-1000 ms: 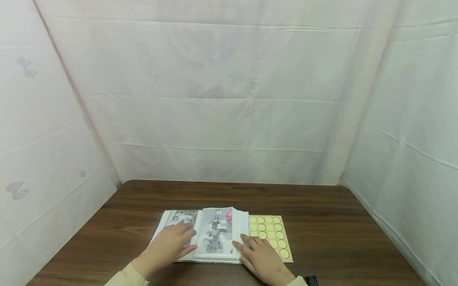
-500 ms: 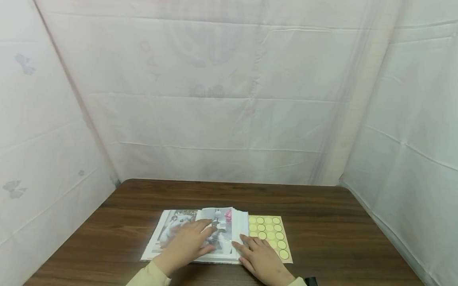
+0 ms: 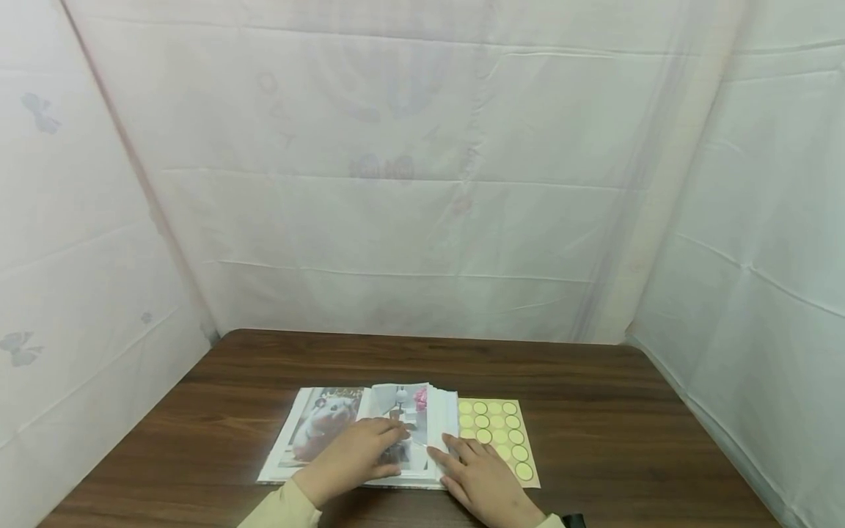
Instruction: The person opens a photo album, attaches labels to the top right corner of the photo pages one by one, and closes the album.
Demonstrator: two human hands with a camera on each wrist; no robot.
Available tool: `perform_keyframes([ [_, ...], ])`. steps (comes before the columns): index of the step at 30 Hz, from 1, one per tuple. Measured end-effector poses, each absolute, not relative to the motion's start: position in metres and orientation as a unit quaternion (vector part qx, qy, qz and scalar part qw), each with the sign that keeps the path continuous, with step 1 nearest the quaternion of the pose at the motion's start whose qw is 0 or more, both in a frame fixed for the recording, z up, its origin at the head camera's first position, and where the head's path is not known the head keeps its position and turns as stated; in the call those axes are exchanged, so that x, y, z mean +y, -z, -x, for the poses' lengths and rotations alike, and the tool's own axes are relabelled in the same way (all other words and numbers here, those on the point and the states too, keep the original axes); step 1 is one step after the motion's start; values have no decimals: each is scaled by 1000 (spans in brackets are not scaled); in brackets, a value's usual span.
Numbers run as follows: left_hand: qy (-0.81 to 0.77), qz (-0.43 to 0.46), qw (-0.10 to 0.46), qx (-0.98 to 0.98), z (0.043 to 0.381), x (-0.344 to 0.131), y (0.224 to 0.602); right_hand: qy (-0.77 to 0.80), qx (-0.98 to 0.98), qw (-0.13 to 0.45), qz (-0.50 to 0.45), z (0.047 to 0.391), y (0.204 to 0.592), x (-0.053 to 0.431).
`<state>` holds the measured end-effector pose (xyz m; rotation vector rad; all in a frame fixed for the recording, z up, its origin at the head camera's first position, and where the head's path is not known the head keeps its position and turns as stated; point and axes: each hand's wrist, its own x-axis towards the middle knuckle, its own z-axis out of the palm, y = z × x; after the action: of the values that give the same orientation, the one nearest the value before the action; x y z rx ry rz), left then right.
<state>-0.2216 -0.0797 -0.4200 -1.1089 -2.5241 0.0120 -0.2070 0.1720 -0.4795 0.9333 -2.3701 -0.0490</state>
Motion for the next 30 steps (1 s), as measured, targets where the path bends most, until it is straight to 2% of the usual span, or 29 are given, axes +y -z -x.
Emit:
perform_keyframes([
  [5, -15, 395, 177, -901, 220, -80, 421, 14, -893, 286, -348, 207, 481, 172],
  [10, -17, 395, 191, -898, 221, -80, 423, -5, -903, 269, -334, 207, 477, 175],
  [18, -7, 408, 211, -888, 222, -80, 424, -69, -906, 310, -279, 214, 468, 193],
  [30, -3, 405, 206, -891, 222, -81, 424, -165, -953, 148, -209, 219, 469, 211],
])
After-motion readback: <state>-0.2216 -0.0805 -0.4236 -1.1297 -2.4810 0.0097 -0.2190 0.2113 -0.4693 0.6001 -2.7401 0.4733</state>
